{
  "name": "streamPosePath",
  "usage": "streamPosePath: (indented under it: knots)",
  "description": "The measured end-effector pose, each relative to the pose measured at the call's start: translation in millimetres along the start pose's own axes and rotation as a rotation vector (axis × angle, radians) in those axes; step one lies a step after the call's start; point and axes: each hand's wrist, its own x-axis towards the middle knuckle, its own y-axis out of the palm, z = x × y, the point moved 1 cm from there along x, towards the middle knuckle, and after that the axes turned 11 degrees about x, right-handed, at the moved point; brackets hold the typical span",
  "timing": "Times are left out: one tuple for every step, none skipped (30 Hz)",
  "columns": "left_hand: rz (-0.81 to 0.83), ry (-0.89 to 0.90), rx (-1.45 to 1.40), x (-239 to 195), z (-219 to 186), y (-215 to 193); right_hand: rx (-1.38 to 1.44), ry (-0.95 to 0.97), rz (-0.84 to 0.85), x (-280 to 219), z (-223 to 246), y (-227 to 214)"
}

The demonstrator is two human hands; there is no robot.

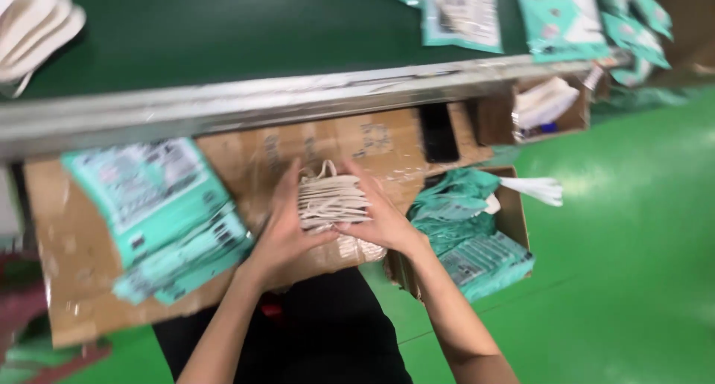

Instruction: The person packages white face masks into teal plastic pouches and places them onto a moving conveyor belt. They also use a blue marker to write a code on one of the masks.

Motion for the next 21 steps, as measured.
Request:
streamPosePath:
  knots:
    - [-0.016,-0.036,-0.003,-4,2,3,0.014,0.000,0.037,-3,-11,8]
    - [-0.041,-0.095,-0.130,-8,6,7,0.173,0.159,-0.019,-7,-25,15]
    - [-0.069,-0.156,-0.256,-14,9,11,0.330,0.329,-0.069,-12,-38,24]
    - [-0.087,-0.194,-0.259,-18,7,12,0.340,0.339,-0.028,-17,-37,28]
    - [-0.083,-0.231,-0.236,-17,7,12,0.376,0.335,-0.100,-17,-36,29]
    - [-0.078,-0.267,-0.213,-15,6,11,0.411,0.333,-0.172,-18,-35,30]
    - [-0.093,-0.283,-0.211,-16,5,13,0.415,0.330,-0.150,-14,-33,36]
    - [-0.068,-0.272,-0.257,-17,4,16,0.456,0.229,-0.115,-11,-30,41]
    - [-0.039,-0.261,-0.305,-19,2,20,0.497,0.130,-0.083,-9,-26,47]
    - [-0.052,-0.274,-0.305,-20,5,29,0.502,0.131,-0.066,-15,-30,43]
    - [-0.079,-0.369,-0.384,-23,10,35,0.436,0.077,-0.050,-19,-35,42]
    - [-0.107,-0.462,-0.465,-27,16,40,0.371,0.021,-0.036,-22,-39,41]
    - [-0.131,-0.488,-0.455,-31,17,47,0.391,0.016,-0.007,-30,-55,48]
    - [-0.186,-0.403,-0.375,-34,16,52,0.391,0.083,-0.060,-39,-71,55]
    - [-0.238,-0.300,-0.293,-28,18,58,0.377,0.137,-0.120,-42,-90,56]
    - [-0.262,-0.308,-0.282,-28,-8,14,0.384,0.122,-0.099,-39,-97,57]
    - [-0.411,-0.051,0.005,-29,-38,-29,0.403,0.201,-0.189,-38,-104,56]
    - [-0.540,0.207,0.299,-30,-70,-71,0.421,0.282,-0.277,-37,-112,54]
    - [-0.545,0.198,0.308,-39,-54,-85,0.428,0.279,-0.265,-30,-101,53]
    - [-0.521,0.164,0.496,-47,-39,-99,0.330,0.246,-0.343,-22,-90,50]
    - [-0.490,0.136,0.680,-55,-24,-112,0.231,0.215,-0.430,-17,-78,47]
